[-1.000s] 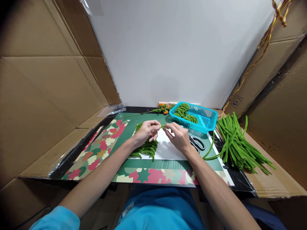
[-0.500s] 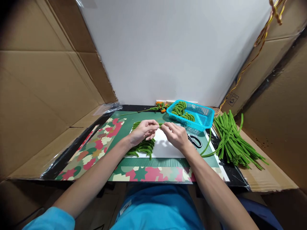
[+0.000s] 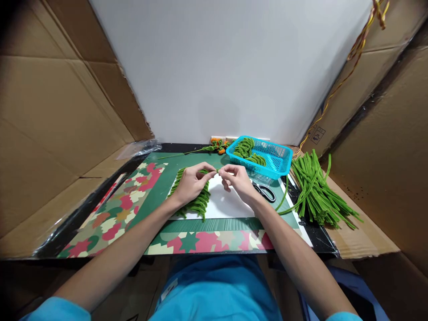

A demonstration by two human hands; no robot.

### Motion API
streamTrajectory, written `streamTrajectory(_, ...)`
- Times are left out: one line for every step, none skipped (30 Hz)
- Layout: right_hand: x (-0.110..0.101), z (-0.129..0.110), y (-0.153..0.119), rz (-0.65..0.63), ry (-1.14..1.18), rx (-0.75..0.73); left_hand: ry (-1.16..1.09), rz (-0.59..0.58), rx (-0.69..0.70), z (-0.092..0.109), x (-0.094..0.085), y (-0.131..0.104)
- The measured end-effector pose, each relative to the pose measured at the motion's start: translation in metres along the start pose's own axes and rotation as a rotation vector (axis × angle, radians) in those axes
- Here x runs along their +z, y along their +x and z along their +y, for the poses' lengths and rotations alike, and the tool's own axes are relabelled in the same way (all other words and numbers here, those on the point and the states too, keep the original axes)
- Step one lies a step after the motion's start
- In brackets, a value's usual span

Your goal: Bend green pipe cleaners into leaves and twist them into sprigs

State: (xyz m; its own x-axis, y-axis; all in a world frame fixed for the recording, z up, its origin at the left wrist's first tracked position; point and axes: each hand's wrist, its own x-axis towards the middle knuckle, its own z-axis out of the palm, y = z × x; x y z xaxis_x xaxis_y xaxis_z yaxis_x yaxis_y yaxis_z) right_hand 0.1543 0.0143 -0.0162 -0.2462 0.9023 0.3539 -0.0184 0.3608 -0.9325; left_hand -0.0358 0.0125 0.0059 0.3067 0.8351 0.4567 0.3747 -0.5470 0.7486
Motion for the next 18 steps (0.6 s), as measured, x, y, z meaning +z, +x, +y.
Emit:
streamTrajectory(-0.001, -0.001, -0.001, 0.026, 0.001, -0.007, -0.043, -0.012, -0.028, 0.001, 0.0, 0.0)
streamTrajectory(-0.003, -0.001, -0.003, 0.055, -0.021, -0.034, -0.09, -0.027, -0.055, 0.001, 0.001, 0.001)
streamTrajectory(-0.003, -0.001, -0.004, 0.083, -0.074, -0.085, -0.138, -0.042, -0.078, 0.002, 0.003, 0.001)
streamTrajectory(-0.004, -0.001, -0.005, 0.112, -0.165, -0.162, -0.183, -0.056, -0.102, 0.003, 0.004, 0.001)
streamTrajectory(-0.004, 0.0, -0.006, 0.137, -0.28, -0.255, -0.232, -0.069, -0.126, 0.003, 0.006, 0.001)
streamTrajectory(-0.005, 0.002, -0.007, 0.157, -0.398, -0.348, -0.286, -0.077, -0.15, 0.003, 0.009, 0.001)
streamTrajectory(-0.004, 0.003, -0.008, 0.17, -0.5, -0.427, -0.344, -0.083, -0.174, 0.003, 0.01, 0.001)
streamTrajectory(-0.004, 0.005, -0.009, 0.176, -0.568, -0.481, -0.405, -0.089, -0.202, 0.002, 0.012, 0.001)
streamTrajectory(-0.004, 0.006, -0.01, 0.179, -0.609, -0.514, -0.465, -0.099, -0.235, 0.002, 0.013, 0.001)
streamTrajectory(-0.004, 0.007, -0.011, 0.181, -0.63, -0.532, -0.52, -0.108, -0.274, 0.002, 0.013, 0.001)
streamTrajectory(-0.004, 0.008, -0.011, 0.179, -0.644, -0.545, -0.568, -0.12, -0.314, 0.002, 0.012, 0.001)
streamTrajectory(-0.004, 0.009, -0.012, 0.182, -0.663, -0.56, -0.606, -0.132, -0.351, 0.001, 0.011, 0.001)
streamTrajectory(-0.004, 0.009, -0.013, 0.186, -0.682, -0.576, -0.635, -0.141, -0.381, 0.001, 0.01, 0.001)
streamTrajectory(-0.004, 0.009, -0.013, 0.191, -0.699, -0.59, -0.654, -0.151, -0.4, 0.001, 0.008, 0.001)
streamTrajectory(-0.005, 0.009, -0.013, 0.193, -0.714, -0.601, -0.662, -0.16, -0.41, 0.001, 0.007, 0.001)
streamTrajectory(-0.005, 0.008, -0.014, 0.193, -0.725, -0.609, -0.661, -0.169, -0.412, 0.001, 0.005, 0.001)
streamTrajectory(-0.006, 0.008, -0.014, 0.19, -0.733, -0.614, -0.654, -0.175, -0.409, 0.0, 0.004, 0.0)
streamTrajectory(-0.006, 0.008, -0.014, 0.187, -0.737, -0.613, -0.641, -0.178, -0.402, 0.0, 0.004, 0.0)
